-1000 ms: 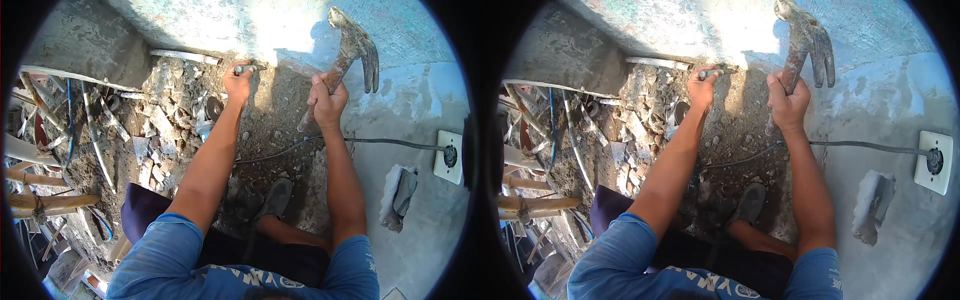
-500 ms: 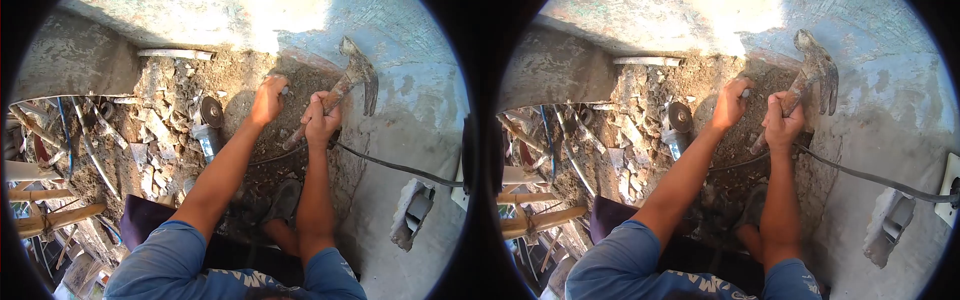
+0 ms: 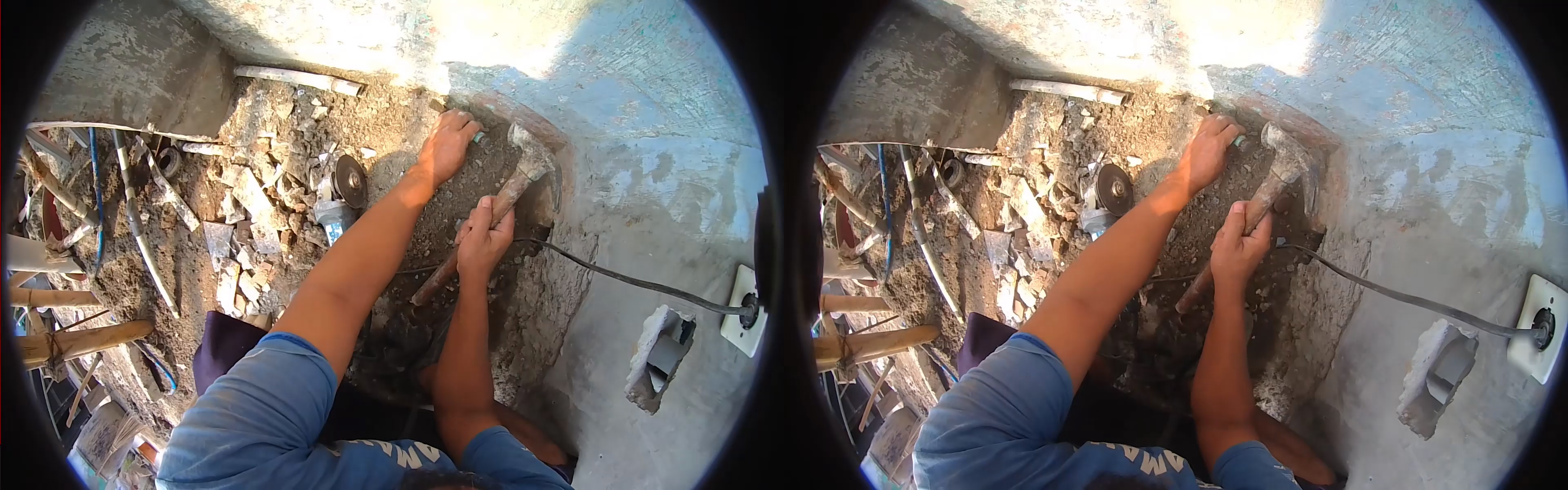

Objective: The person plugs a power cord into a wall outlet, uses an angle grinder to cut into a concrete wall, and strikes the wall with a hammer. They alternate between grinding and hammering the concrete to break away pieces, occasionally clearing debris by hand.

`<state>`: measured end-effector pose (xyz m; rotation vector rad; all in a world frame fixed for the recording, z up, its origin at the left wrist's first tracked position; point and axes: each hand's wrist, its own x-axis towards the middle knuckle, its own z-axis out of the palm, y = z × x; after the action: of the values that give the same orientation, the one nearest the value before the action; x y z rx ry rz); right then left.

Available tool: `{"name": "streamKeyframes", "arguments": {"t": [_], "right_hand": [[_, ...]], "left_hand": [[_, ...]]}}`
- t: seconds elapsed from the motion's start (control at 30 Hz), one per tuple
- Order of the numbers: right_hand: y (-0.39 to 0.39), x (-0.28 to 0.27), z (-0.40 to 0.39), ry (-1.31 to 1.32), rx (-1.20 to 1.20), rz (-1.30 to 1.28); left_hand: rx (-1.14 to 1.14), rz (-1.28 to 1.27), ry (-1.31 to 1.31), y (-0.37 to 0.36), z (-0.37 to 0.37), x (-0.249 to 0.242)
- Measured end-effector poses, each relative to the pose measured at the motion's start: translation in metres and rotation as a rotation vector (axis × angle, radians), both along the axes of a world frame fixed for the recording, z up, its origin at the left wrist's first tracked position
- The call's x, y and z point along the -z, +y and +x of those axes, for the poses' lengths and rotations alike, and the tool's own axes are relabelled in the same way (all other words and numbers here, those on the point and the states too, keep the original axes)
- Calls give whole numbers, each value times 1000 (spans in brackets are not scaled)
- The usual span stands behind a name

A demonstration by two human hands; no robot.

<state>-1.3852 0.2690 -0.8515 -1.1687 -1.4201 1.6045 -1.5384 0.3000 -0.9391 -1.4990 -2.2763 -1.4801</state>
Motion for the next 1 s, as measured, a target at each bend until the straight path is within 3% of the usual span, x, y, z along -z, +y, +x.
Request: {"name": "streamKeyframes", "arguments": {"t": [0.1,0.17,0.23,0.3,0.33,0.43,0.6,0.7,0.77,0.8,0.9,1.0], "right_hand": [[-4,-15,-6,3,46,93],[-2,-19,-11,254,224,182],[-7,-14,-20,291,307,169],[-10,11,-22,141,246,45],[-5,19,-20,-72,58,-176],[14,-4,-6,-225,-117,-229],[30,-66,-16,243,243,233],[28,-55,-24,310,348,248],[10,1,-21,36,213,2],[13,4,-15,-215,-86,-311],[21,-8,3,-272,-43,-207],[33,-49,-4,59,190,-8]], "left_hand": [[-24,6,86,3,-5,6],[-28,-6,114,6,-6,4],[-117,-38,160,9,-8,-4],[-119,-88,152,10,-9,-6],[-119,-140,145,12,-10,-8],[-61,-178,88,12,-13,-8],[-49,-312,19,14,-7,-13],[-46,-338,-23,15,-8,-12],[-33,-316,-46,15,-7,-13],[-1,-339,-66,14,-8,-14],[4,-323,-74,17,-11,-10],[-9,-309,-81,17,-5,-7]]}}
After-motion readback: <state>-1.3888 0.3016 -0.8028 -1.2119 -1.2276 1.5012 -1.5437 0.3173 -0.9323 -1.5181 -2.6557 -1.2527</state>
